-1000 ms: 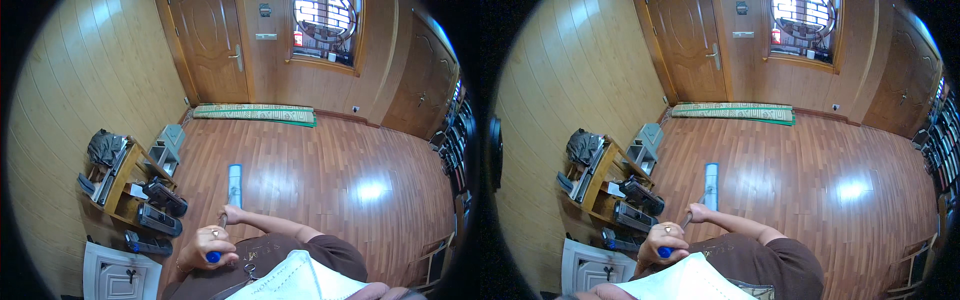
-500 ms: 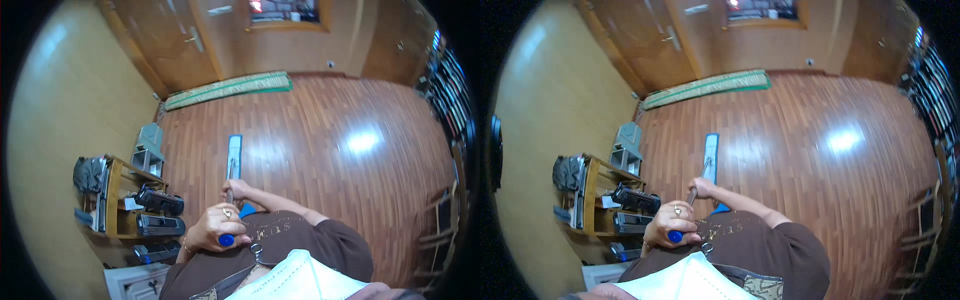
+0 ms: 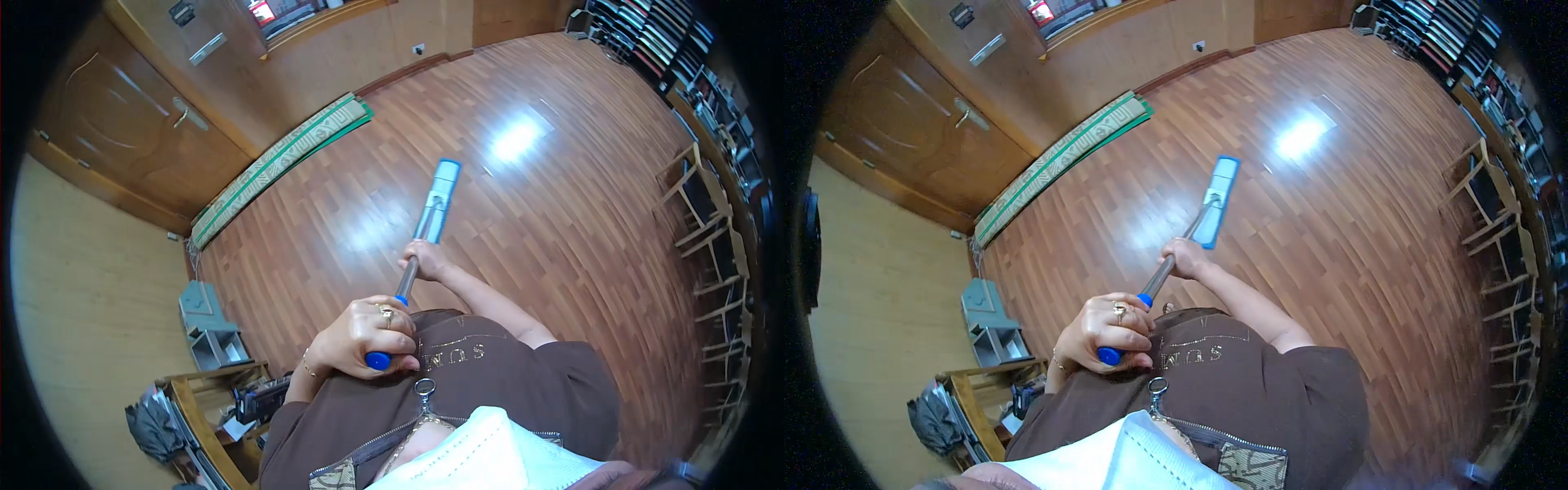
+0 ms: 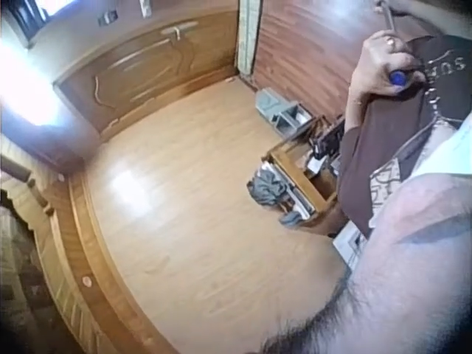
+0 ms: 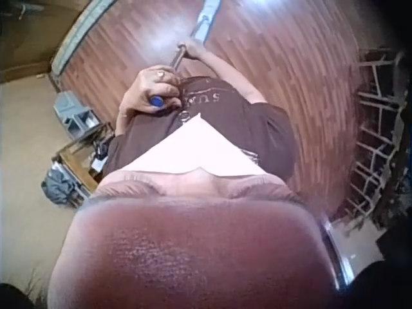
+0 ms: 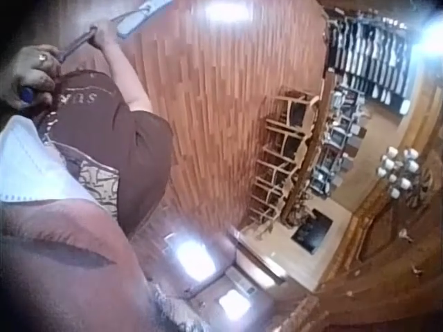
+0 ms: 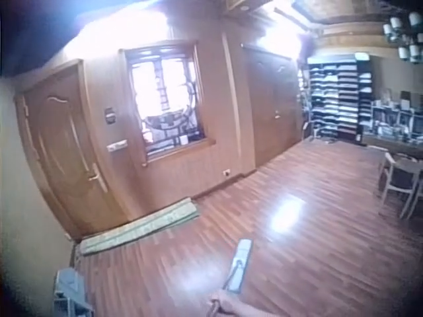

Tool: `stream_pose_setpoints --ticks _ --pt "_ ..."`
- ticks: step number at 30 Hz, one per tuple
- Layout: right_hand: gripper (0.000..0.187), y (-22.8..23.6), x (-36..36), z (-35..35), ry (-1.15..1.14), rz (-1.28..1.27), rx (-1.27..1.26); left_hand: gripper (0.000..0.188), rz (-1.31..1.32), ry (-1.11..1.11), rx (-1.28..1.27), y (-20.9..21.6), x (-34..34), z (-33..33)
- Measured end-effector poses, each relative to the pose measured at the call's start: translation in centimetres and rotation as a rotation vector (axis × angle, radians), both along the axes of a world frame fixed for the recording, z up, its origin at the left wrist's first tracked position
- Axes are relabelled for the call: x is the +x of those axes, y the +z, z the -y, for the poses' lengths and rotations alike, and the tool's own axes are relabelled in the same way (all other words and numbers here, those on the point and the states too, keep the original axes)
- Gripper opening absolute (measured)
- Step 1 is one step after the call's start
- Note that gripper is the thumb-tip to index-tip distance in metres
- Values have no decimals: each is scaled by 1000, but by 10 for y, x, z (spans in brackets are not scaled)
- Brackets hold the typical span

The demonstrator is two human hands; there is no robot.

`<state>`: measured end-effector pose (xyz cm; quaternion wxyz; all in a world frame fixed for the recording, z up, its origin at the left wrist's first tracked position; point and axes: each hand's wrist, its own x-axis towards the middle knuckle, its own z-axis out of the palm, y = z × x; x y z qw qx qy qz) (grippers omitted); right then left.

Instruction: The person is mopping a wood laminate floor in a large room.

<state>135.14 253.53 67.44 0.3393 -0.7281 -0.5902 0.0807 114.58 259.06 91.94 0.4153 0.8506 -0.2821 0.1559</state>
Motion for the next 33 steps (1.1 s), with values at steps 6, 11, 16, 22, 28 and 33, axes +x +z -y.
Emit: stream_pose_setpoints --ticks 6,11,16,22,28,33 --pt "26 -8 12 19 -299 23 76 13 -54 -246 -142 -4 23 -68" --pt "36 -3 -4 39 -519 60 -15 14 -171 -395 -231 -22 33 -106" --pt "41 2 -38 50 -708 -39 -225 12 -297 -493 -302 -33 36 -133" --pt "30 17 -41 19 -690 -54 -340 13 -325 -489 -371 -35 33 -167" --pt "13 38 -17 -34 -527 -58 -336 10 -312 -282 -413 -27 31 -205" --pt "13 39 22 -105 -312 27 -357 9 -205 -115 -454 -11 29 -239"
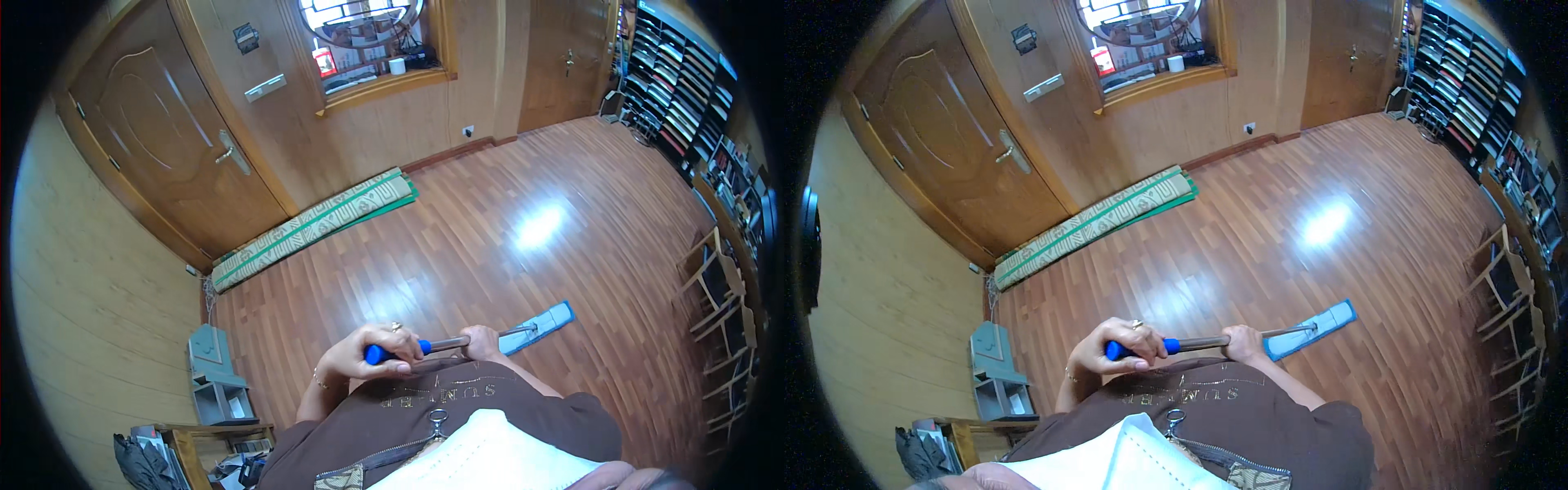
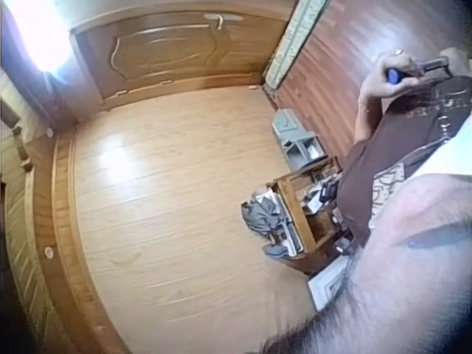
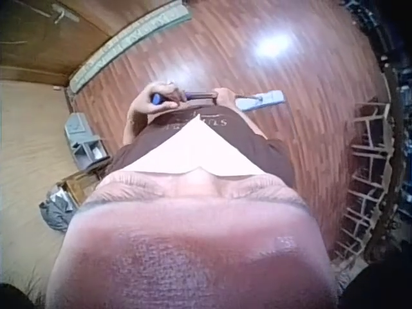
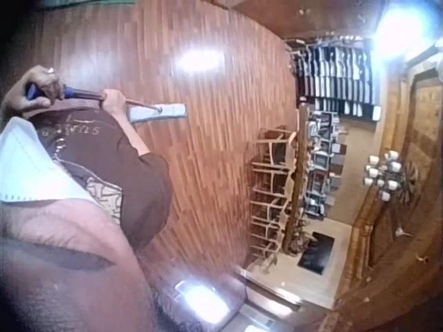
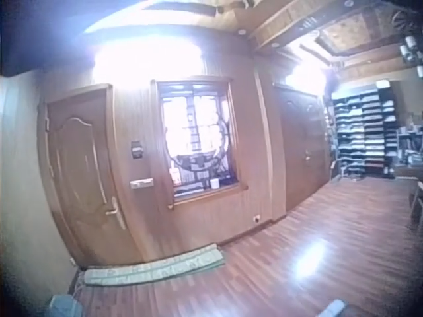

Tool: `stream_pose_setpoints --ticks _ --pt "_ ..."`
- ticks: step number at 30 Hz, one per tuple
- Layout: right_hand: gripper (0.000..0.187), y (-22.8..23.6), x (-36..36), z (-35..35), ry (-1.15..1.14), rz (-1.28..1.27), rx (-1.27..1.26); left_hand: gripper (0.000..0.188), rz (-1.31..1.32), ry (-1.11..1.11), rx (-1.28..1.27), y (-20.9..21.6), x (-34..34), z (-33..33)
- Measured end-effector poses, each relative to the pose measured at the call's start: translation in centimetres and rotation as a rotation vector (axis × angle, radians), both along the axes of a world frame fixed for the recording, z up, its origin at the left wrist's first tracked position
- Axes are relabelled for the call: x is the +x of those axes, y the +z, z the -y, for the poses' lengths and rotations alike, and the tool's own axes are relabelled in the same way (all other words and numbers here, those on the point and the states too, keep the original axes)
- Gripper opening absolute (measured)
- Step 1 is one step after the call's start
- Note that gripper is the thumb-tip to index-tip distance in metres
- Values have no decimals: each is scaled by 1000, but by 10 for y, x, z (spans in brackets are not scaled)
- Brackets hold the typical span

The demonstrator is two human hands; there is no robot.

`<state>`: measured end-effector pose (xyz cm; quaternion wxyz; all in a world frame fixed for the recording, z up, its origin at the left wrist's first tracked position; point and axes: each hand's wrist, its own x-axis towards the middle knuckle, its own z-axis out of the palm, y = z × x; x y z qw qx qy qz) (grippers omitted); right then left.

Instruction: The person is mopping a wood laminate floor in a large room.

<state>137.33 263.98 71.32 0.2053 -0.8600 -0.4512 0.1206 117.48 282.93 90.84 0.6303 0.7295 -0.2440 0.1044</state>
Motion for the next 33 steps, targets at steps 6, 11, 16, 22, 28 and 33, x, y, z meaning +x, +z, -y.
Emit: stream_pose_setpoints --ticks 6,11,16,22,28,33 --pt "19 -5 45 -105 208 51 87 11 62 325 145 31 14 -32" --pt "12 13 73 -182 497 -63 58 13 213 512 296 51 42 -45" --pt "27 13 100 -238 721 -125 80 18 285 565 420 57 81 -46" --pt "11 2 143 -264 732 -133 116 20 224 612 511 43 139 -43" --pt "22 -10 205 -275 597 -137 194 19 214 554 534 30 198 -67" --pt "25 -17 273 -263 390 -173 192 19 212 384 535 11 261 -85"
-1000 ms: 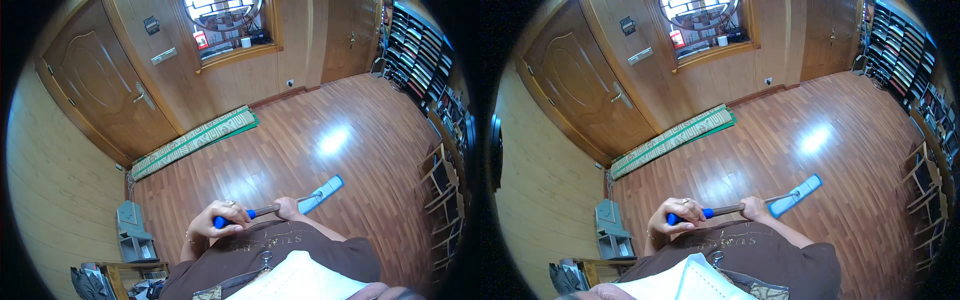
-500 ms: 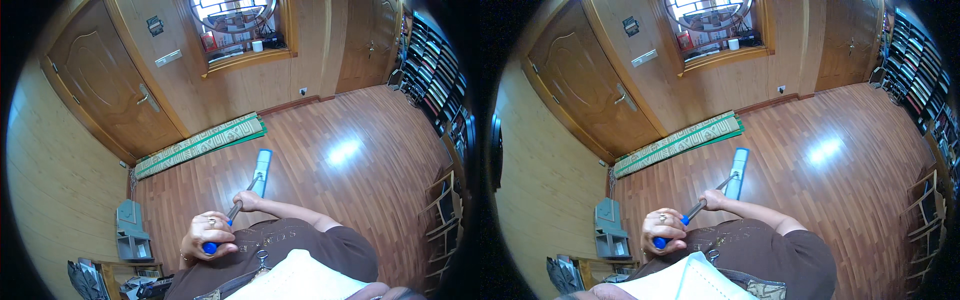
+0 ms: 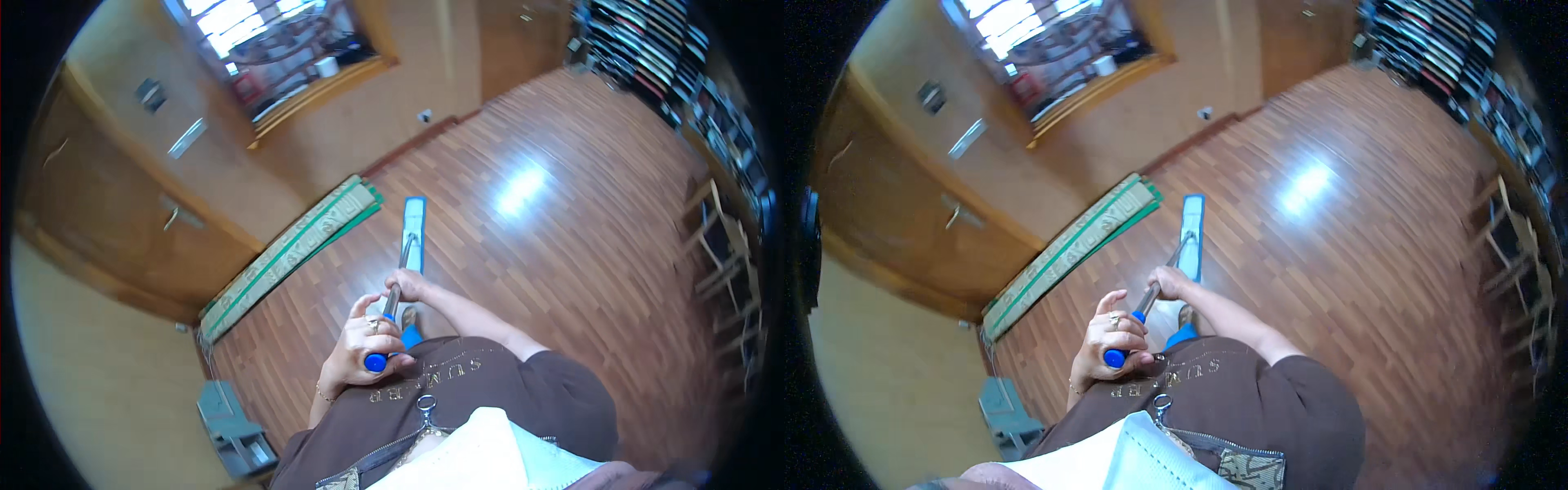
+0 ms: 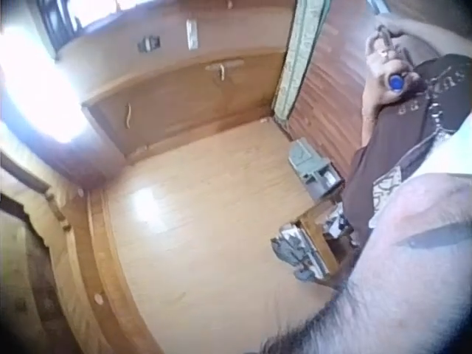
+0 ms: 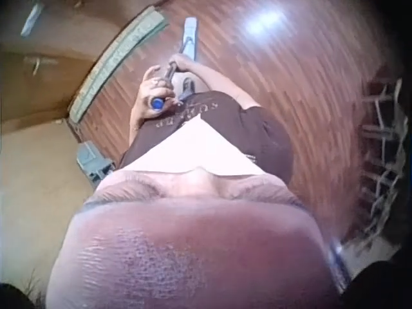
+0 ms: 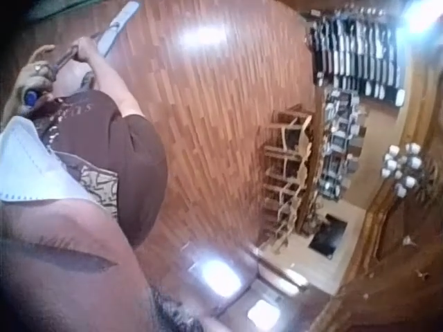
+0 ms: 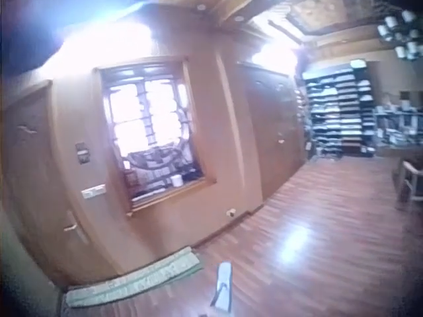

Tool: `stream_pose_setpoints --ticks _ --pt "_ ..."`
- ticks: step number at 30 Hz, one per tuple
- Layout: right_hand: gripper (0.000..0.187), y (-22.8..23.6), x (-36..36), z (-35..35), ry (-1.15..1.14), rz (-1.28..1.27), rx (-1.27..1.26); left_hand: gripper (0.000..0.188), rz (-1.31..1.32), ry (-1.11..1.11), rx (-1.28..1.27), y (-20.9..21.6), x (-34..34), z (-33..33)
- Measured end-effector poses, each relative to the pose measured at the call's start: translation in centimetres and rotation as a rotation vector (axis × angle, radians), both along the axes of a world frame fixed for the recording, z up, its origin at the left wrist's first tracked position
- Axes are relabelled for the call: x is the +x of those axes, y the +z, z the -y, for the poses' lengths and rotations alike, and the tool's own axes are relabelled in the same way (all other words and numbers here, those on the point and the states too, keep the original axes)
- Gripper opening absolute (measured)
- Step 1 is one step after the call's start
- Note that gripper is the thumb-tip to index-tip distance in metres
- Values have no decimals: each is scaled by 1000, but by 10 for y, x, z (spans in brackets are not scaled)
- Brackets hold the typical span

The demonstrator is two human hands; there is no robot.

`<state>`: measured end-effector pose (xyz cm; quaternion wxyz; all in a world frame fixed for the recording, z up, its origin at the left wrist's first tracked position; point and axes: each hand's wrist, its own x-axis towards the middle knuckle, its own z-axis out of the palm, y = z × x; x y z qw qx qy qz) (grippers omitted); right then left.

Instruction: The person is mopping a wood laminate floor in a large room.

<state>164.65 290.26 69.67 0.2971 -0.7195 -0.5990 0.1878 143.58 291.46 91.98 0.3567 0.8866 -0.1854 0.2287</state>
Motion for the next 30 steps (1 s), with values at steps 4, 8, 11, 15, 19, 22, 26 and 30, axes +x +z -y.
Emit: stream_pose_setpoints --ticks 4,8,11,15,19,22,26,30 --pt "24 -11 60 21 -157 48 79 18 -44 -154 20 -13 58 -16" --pt "33 -46 125 57 -366 49 394 16 -77 -358 30 -19 128 -20" --pt "35 -52 156 95 -513 106 399 15 -127 -494 15 -23 170 -15" --pt "26 -60 178 158 -778 78 202 15 -191 -688 -22 -30 217 1" --pt "33 -58 162 212 -980 109 241 16 -238 -915 -10 -33 255 19" --pt "32 -52 130 240 -1175 129 206 15 -272 -1119 18 -30 277 33" --pt "31 -57 81 264 -1477 156 257 16 -327 -1413 50 -30 295 56" --pt "29 -66 35 275 -1739 270 226 17 -375 -1693 60 -31 308 77"
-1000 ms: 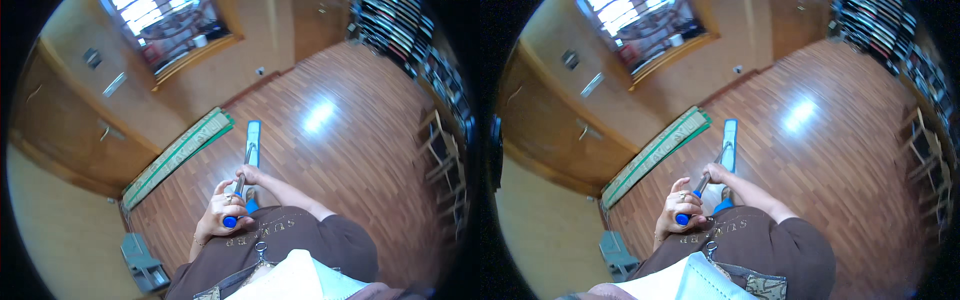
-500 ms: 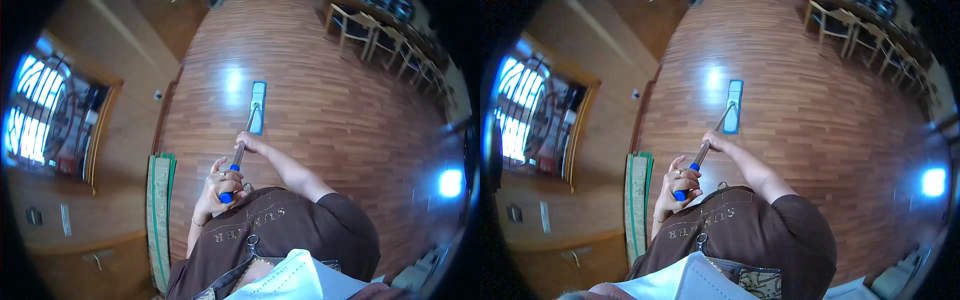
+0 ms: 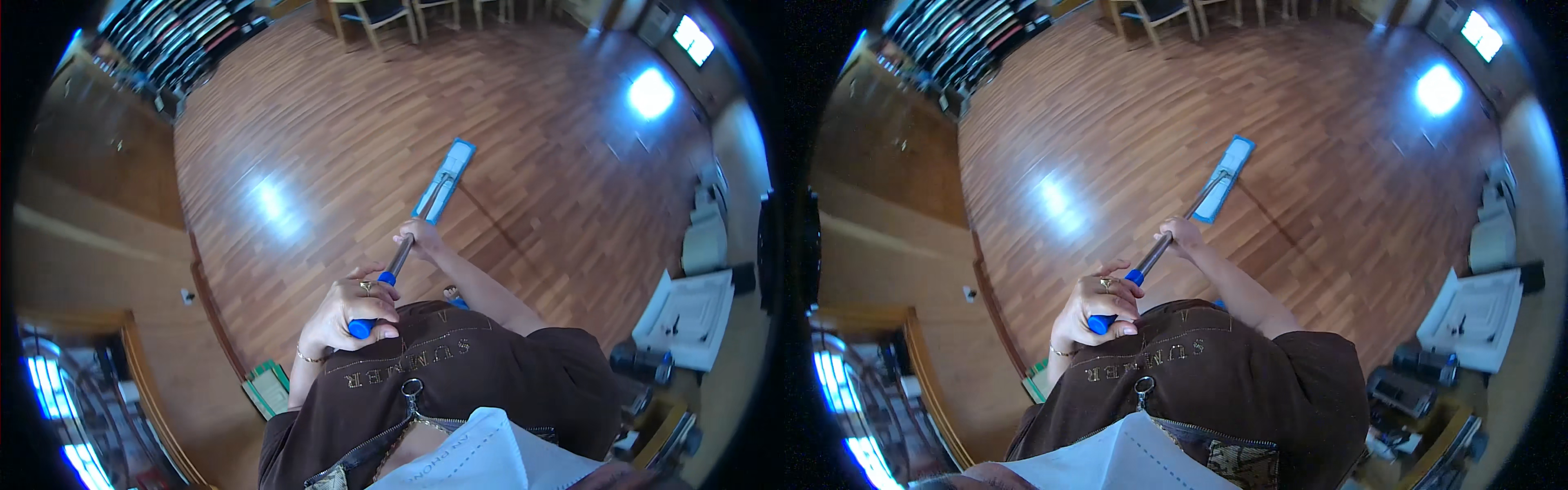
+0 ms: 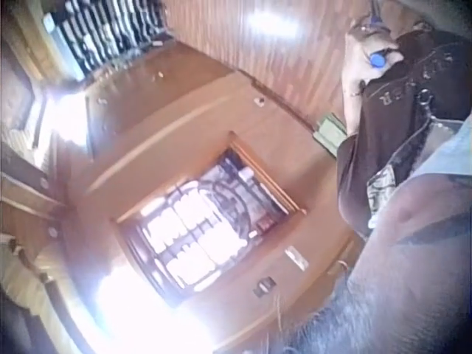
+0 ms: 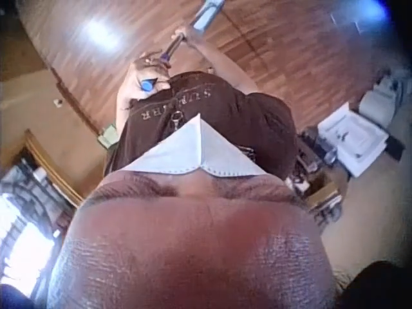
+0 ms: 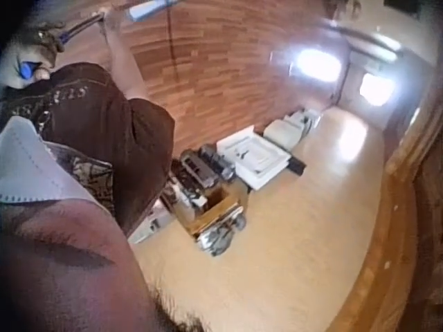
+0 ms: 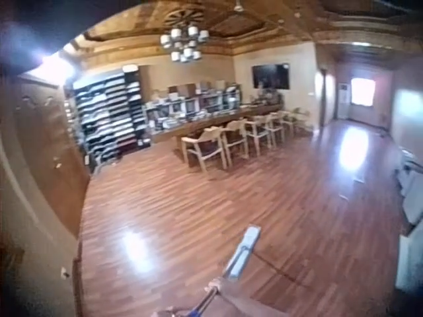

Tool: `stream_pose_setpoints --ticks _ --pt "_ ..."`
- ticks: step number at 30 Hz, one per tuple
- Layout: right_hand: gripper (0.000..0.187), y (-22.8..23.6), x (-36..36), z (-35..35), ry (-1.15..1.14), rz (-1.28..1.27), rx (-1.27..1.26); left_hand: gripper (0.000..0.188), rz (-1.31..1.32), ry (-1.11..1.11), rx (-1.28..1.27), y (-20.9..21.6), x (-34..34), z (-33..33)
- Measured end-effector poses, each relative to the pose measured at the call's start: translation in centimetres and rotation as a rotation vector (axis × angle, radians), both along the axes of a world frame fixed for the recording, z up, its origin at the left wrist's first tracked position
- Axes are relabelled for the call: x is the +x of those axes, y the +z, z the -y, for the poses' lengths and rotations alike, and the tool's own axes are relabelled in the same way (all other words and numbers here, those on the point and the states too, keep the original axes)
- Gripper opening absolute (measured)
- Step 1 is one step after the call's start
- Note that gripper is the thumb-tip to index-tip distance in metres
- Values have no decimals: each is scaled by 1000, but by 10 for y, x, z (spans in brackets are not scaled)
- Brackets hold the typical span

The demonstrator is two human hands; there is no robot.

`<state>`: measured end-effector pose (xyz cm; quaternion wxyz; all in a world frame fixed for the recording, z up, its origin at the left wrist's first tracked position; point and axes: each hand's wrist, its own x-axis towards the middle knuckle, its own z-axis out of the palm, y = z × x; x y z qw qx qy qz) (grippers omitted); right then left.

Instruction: The person is mopping a wood laminate floor in a large room.

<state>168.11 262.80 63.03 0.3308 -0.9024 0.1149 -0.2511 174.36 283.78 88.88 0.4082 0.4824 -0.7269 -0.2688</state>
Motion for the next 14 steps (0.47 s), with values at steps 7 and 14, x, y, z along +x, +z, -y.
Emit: stream_pose_setpoints --ticks 7,14 --pt "35 -17 -96 -6 -434 -60 51 13 -128 -341 25 -14 -2 36" --pt "35 -38 -160 -37 -617 -357 241 13 -155 -501 139 -34 3 44"
